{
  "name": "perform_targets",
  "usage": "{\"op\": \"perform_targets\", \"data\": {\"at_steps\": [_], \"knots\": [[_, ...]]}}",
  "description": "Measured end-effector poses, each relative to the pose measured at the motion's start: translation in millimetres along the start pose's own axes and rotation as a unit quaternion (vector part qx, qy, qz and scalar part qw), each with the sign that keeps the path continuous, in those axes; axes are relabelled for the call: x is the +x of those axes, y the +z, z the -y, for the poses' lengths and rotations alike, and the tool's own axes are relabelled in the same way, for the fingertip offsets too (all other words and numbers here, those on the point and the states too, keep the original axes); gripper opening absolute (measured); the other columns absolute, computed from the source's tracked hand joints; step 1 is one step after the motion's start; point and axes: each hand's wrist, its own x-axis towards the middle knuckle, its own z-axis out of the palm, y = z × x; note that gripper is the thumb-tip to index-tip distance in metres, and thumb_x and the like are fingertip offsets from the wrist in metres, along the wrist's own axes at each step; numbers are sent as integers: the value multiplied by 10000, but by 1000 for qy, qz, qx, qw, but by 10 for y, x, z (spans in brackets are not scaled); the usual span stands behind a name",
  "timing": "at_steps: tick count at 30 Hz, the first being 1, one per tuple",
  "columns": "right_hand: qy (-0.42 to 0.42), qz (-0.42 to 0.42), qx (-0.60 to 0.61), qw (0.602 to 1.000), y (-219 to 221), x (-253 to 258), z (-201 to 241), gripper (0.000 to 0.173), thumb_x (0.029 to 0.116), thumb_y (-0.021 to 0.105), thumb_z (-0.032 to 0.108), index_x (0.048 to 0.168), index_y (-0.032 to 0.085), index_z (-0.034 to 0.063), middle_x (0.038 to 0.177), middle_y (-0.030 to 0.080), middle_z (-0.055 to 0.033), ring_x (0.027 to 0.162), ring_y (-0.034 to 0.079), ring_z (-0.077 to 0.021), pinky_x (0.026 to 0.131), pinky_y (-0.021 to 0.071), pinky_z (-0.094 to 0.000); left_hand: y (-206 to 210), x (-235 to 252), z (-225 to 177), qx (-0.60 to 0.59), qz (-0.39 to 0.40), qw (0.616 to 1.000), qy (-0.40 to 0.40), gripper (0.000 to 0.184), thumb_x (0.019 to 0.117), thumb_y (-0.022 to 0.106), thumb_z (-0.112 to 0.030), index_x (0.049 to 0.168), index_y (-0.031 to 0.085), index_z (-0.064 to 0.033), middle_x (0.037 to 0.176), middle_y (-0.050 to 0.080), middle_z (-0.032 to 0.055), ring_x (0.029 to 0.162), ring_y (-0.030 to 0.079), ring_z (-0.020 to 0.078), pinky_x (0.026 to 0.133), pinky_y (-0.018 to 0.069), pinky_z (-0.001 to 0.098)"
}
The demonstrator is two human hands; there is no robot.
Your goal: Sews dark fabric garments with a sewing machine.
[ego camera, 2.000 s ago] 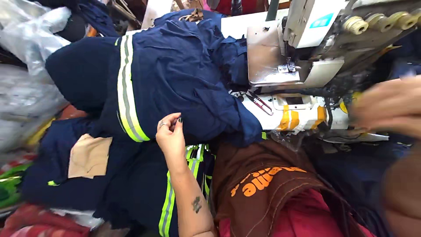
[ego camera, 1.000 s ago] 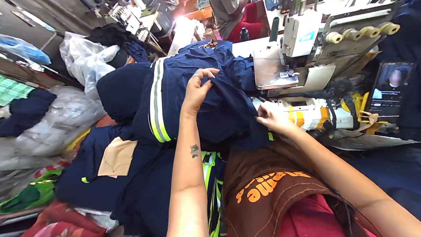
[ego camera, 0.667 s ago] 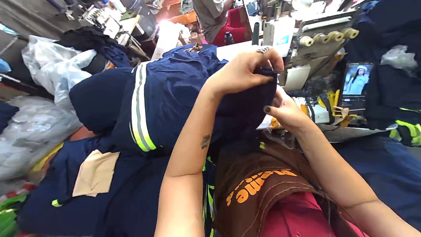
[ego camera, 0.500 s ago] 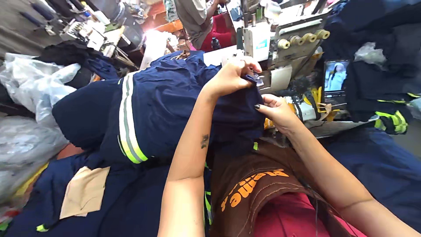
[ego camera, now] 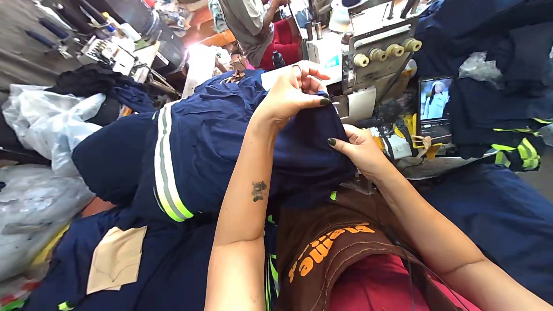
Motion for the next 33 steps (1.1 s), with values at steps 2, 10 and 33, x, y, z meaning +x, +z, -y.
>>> {"op": "perform_targets", "data": {"at_steps": [2, 10, 33], "knots": [[-2, 16, -8, 1000, -57, -67, -24, 167, 974, 669, 62, 1138, 694, 42, 963, 741, -19, 827, 701, -66, 757, 606, -263, 10, -51, 66, -66, 8, 997, -38, 501, 751, 752, 90, 1199, 575, -47, 881, 705, -39, 778, 675, 58, 720, 582, 222], [-99, -43, -66, 992, -129, -11, 46, 119, 975, 654, 60, 1093, 643, 55, 921, 676, 0, 770, 635, -32, 703, 558, -198, 319, -119, 77, 23, 69, 997, -26, 328, 758, 760, 84, 1051, 664, -28, 918, 670, -26, 819, 630, 25, 757, 542, 189], [-130, 6, -209, 969, -75, -137, -161, 226, 988, 655, 107, 1197, 676, 22, 987, 701, -73, 846, 667, -113, 797, 584, -309, 448, -596, 349, -61, -56, 994, -78, 169, 800, 754, 60, 886, 694, -72, 884, 697, -15, 795, 659, 64, 742, 580, 236]]}}
